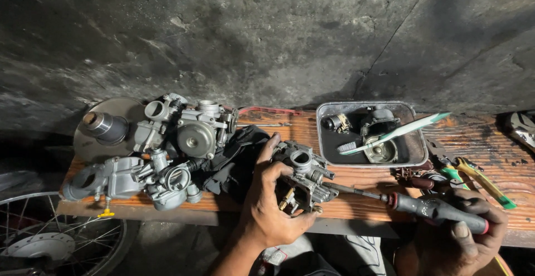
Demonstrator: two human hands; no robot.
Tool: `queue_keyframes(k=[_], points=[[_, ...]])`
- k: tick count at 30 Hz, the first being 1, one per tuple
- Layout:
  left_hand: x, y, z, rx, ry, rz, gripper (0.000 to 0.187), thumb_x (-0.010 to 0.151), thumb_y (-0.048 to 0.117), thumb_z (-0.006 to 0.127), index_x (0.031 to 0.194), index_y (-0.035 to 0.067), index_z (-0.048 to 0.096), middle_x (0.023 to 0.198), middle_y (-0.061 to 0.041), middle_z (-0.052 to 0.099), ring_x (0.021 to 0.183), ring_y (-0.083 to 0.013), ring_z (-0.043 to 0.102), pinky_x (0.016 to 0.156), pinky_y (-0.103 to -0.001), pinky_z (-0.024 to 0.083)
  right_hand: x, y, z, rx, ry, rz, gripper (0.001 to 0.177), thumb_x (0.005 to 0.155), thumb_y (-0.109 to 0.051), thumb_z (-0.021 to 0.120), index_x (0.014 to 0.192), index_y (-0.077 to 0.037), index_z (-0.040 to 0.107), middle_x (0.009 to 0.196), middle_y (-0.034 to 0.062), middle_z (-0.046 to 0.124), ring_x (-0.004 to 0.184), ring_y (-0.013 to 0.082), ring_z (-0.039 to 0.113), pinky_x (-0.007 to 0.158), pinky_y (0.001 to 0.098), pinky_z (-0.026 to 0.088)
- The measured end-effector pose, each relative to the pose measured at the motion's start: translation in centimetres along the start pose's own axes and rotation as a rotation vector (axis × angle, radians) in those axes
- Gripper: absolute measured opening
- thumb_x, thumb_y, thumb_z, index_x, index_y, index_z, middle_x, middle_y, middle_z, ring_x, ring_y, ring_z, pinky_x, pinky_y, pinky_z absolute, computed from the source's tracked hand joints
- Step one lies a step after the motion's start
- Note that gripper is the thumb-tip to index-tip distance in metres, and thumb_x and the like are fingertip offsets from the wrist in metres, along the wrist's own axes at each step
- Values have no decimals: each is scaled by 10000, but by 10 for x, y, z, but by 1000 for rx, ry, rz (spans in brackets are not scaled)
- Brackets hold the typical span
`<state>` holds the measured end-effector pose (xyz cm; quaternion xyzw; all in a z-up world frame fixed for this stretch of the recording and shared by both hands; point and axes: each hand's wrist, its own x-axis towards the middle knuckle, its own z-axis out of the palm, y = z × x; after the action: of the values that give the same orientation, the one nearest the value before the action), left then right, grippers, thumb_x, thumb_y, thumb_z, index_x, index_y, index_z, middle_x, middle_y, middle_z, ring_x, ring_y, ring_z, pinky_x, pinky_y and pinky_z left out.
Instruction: The person cleans a disassembled carburetor by hand and with a toothbrush, scrubbing the internal components and placing them into a metal tray. They then use a screwdriver to adjust or remove parts from the carburetor body.
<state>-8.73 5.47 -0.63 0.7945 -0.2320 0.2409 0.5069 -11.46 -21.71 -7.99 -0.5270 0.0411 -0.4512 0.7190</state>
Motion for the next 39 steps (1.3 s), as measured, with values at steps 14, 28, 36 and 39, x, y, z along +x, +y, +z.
queue_keyframes(k=[14, 28, 36, 39], points=[[0, 1, 1, -4, 3, -2, 768, 618, 146, 913, 1181, 27, 405, 1548, -403, 316, 1484, -524, 392, 1227, -549, 374, 10, 2, -4, -125, -69, 6, 445, 931, -430, 732, 1165, -135, 496, 1109, 39, 521, 1111, 177, 600, 1052, 326, 552], [1, -2, 0, 21, -27, 80, 864, 887, 580, 676, 1435, 16, 318, 1523, -442, 309, 1475, -569, 383, 1225, -638, 370, -8, -18, 33, -237, 94, -93, 575, 985, -630, 747, 1180, -173, 458, 1114, -7, 492, 1073, 156, 529, 1112, 326, 484], [4, -1, 1, 133, 12, 5, 913, 774, 573, 778, 1453, 59, 450, 1522, -308, 415, 1438, -477, 502, 1183, -567, 493, 1, 1, -26, -389, -81, -21, 616, 986, -629, 689, 1257, -119, 472, 1168, 10, 478, 969, 116, 502, 951, 238, 449], [5, -3, -1, 89, -11, -7, 913, 738, 524, 821, 1434, 48, 472, 1517, -339, 400, 1435, -480, 502, 1211, -545, 462, 5, 1, -34, -419, -119, -53, 623, 1023, -615, 662, 1290, -70, 520, 1208, 61, 574, 1056, 123, 603, 1028, 193, 478]])
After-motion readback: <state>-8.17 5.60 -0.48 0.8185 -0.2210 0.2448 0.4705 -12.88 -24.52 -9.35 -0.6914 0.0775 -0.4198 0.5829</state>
